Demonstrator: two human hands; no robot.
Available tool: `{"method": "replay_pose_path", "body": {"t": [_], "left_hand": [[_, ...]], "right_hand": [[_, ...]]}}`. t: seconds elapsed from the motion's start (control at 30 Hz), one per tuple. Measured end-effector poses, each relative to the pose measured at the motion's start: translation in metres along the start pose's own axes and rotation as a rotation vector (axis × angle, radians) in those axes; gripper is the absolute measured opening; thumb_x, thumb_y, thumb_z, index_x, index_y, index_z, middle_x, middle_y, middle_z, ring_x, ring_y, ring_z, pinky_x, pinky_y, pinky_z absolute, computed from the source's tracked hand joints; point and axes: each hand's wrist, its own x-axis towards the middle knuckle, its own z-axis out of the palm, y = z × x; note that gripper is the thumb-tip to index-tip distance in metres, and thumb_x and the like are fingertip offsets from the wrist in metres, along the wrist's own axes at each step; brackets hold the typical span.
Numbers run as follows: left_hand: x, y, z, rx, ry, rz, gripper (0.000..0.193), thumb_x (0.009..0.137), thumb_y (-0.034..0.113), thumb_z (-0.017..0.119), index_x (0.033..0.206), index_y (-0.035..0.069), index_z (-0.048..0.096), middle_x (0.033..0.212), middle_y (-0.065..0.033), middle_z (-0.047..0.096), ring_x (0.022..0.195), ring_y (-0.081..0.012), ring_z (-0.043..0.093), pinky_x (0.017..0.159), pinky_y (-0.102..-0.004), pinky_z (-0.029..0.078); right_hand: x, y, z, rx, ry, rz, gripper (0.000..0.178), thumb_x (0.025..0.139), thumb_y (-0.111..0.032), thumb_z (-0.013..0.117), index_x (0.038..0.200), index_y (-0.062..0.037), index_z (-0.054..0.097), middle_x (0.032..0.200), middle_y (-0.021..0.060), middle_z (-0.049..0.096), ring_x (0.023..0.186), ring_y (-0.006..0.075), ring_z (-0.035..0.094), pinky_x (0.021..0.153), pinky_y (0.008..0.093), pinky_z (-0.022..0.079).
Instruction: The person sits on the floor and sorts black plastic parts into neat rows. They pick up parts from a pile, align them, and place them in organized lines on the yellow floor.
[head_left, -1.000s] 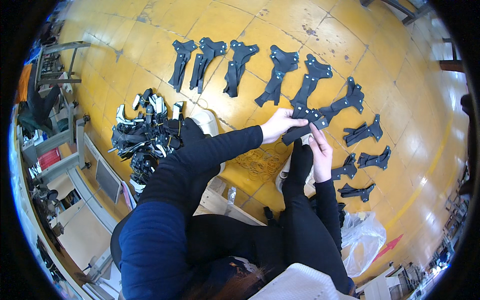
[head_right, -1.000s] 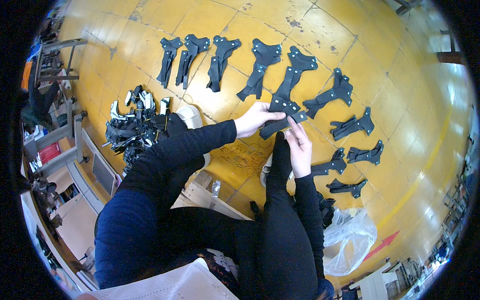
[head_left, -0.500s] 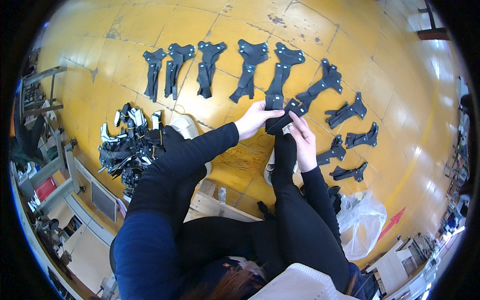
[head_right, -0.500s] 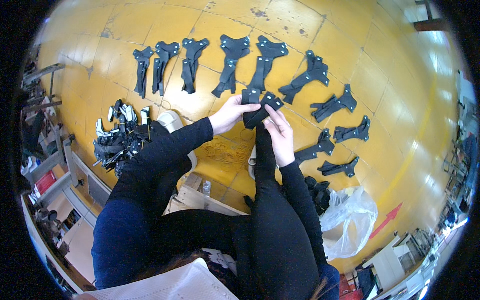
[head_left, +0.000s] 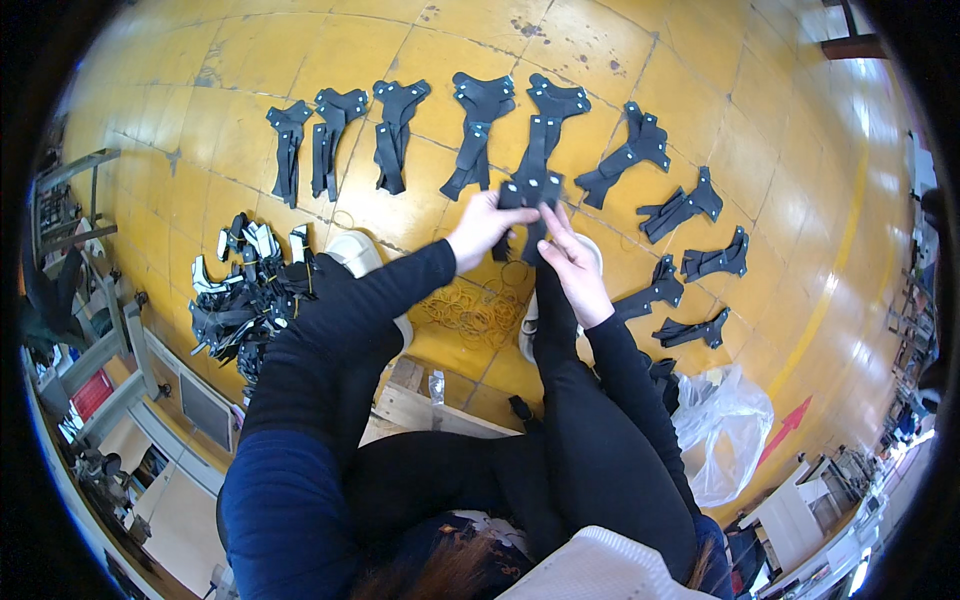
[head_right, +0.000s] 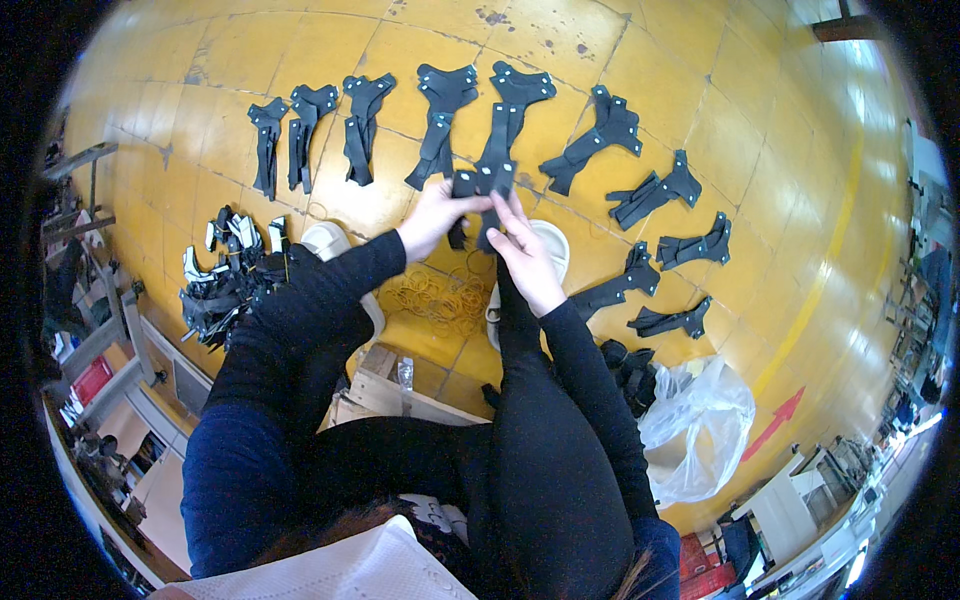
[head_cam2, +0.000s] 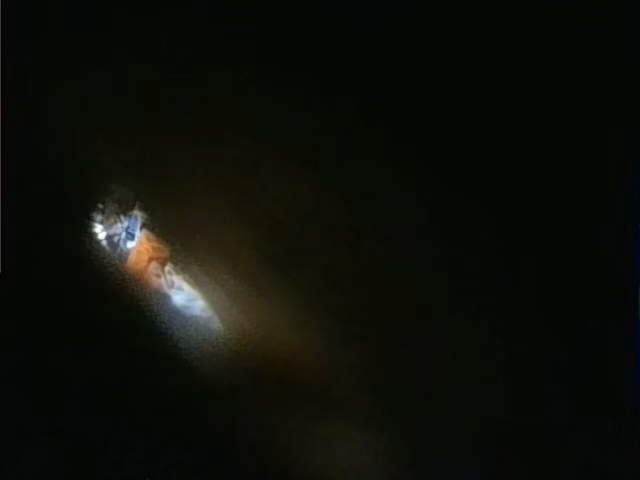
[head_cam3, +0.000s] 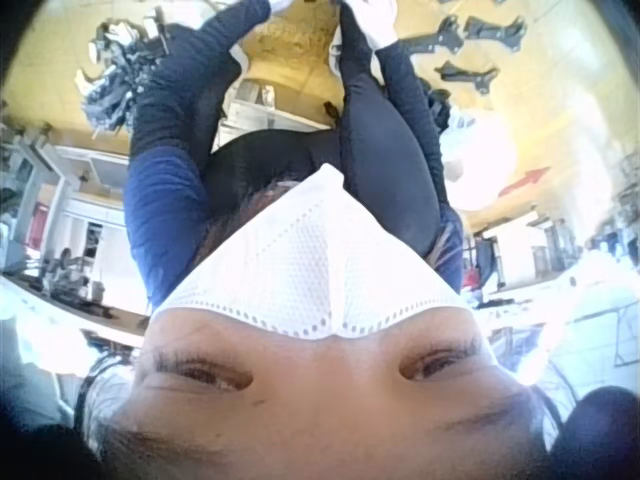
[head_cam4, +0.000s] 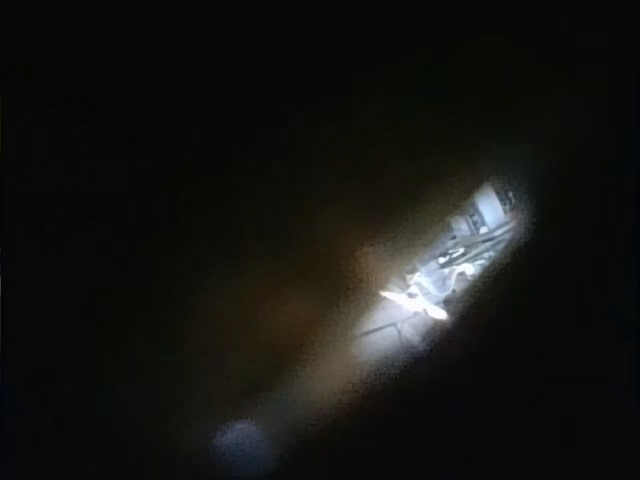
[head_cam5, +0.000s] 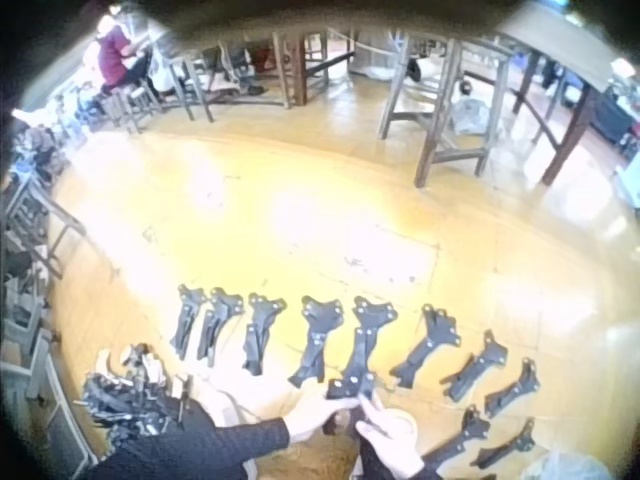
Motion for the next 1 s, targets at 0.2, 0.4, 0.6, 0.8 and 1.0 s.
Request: {"method": "replay_pose_path", "body": {"t": [0.2, 0.4, 0.6, 0.8, 1.0], "left_hand": [[0.059, 0.026, -0.082, 0.34, 0.228, 0.109, 0.021, 0.072, 0.016, 0.077, 0.082, 0.005, 0.062, 0.07, 0.0004, 0.061, 0.057, -0.0061, 0.053, 0.049, -0.0212, 0.042], [0.077, 0.022, -0.098, 0.749, 0.475, 0.302, 0.021, 0.08, 0.02, 0.068, 0.089, 0.003, 0.061, 0.075, -0.0016, 0.064, 0.062, -0.0088, 0.056, 0.056, -0.0239, 0.043], [0.048, 0.043, -0.061, -0.271, 0.003, 0.103, 0.031, 0.097, 0.02, 0.041, 0.116, -0.001, 0.053, 0.103, -0.0127, 0.062, 0.085, -0.0167, 0.06, 0.073, -0.0284, 0.05], [0.02, 0.06, 0.004, -0.257, -0.25, 0.061, 0.027, 0.096, 0.014, 0.048, 0.117, -0.002, 0.053, 0.112, -0.013, 0.061, 0.099, -0.018, 0.061, 0.087, -0.0312, 0.05], [0.012, 0.036, 0.036, -0.222, -0.197, -0.116, 0.017, 0.089, 0.016, 0.062, 0.103, 0.006, 0.063, 0.092, 0.0011, 0.064, 0.083, -0.0067, 0.06, 0.071, -0.0219, 0.048]], "right_hand": [[-0.002, 0.008, -0.004, -0.063, -0.018, -0.013, 0.042, 0.09, -0.013, 0.053, 0.132, -0.0085, 0.051, 0.146, 0.0075, 0.034, 0.136, 0.02, 0.028, 0.109, 0.0319, 0.02], [-0.006, 0.024, -0.007, -0.034, 0.004, 0.003, 0.035, 0.089, -0.009, 0.054, 0.124, -0.0056, 0.056, 0.137, 0.0085, 0.043, 0.127, 0.0197, 0.04, 0.104, 0.0314, 0.031], [-0.003, 0.015, -0.011, -0.003, 0.04, -0.03, 0.032, 0.089, -0.006, 0.053, 0.121, 0.001, 0.055, 0.13, 0.0073, 0.05, 0.119, 0.018, 0.049, 0.101, 0.0297, 0.035], [0.005, -0.02, -0.006, -0.008, 0.124, -0.158, 0.034, 0.088, -0.008, 0.054, 0.121, -0.0037, 0.058, 0.134, 0.0085, 0.045, 0.123, 0.018, 0.042, 0.101, 0.0297, 0.033], [0.004, 0.004, -0.012, -0.029, 0.207, -0.125, 0.034, 0.087, -0.009, 0.059, 0.121, -0.0073, 0.058, 0.131, 0.0083, 0.045, 0.105, 0.0135, 0.053, 0.089, 0.0251, 0.043]]}}
